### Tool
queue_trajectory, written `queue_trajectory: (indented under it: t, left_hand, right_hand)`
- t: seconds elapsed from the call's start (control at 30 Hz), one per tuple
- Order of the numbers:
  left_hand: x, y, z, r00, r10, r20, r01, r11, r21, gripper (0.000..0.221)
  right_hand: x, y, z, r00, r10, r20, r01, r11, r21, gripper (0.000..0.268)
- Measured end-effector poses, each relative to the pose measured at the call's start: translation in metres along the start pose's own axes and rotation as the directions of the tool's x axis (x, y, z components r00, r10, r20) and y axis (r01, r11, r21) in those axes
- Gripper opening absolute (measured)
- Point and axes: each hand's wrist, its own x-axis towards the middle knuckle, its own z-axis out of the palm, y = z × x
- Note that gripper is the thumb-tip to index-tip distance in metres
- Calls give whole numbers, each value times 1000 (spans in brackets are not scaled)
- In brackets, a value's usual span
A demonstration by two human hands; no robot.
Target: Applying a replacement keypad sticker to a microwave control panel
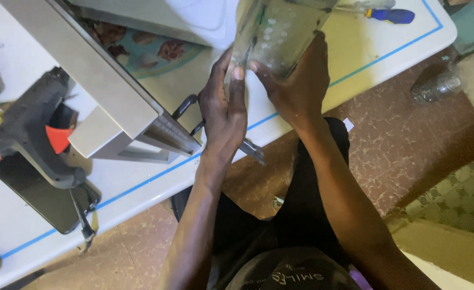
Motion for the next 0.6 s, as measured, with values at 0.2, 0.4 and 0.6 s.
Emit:
queue_trajectory:
  t: [0.2,0.4,0.6]
  left_hand:
    - [1,-1,4,996,78,-50,-77,997,20,48]
    - [2,6,7,998,-2,-56,4,999,37,54]
    - [2,5,8,997,50,-62,-45,995,90,37]
  right_hand:
    - [4,-12,-19,945,-256,-206,284,951,122,76]
    - [4,-9,-31,952,-257,-163,294,917,269,48]
    - [4,-19,-73,874,-324,-362,476,718,508,49]
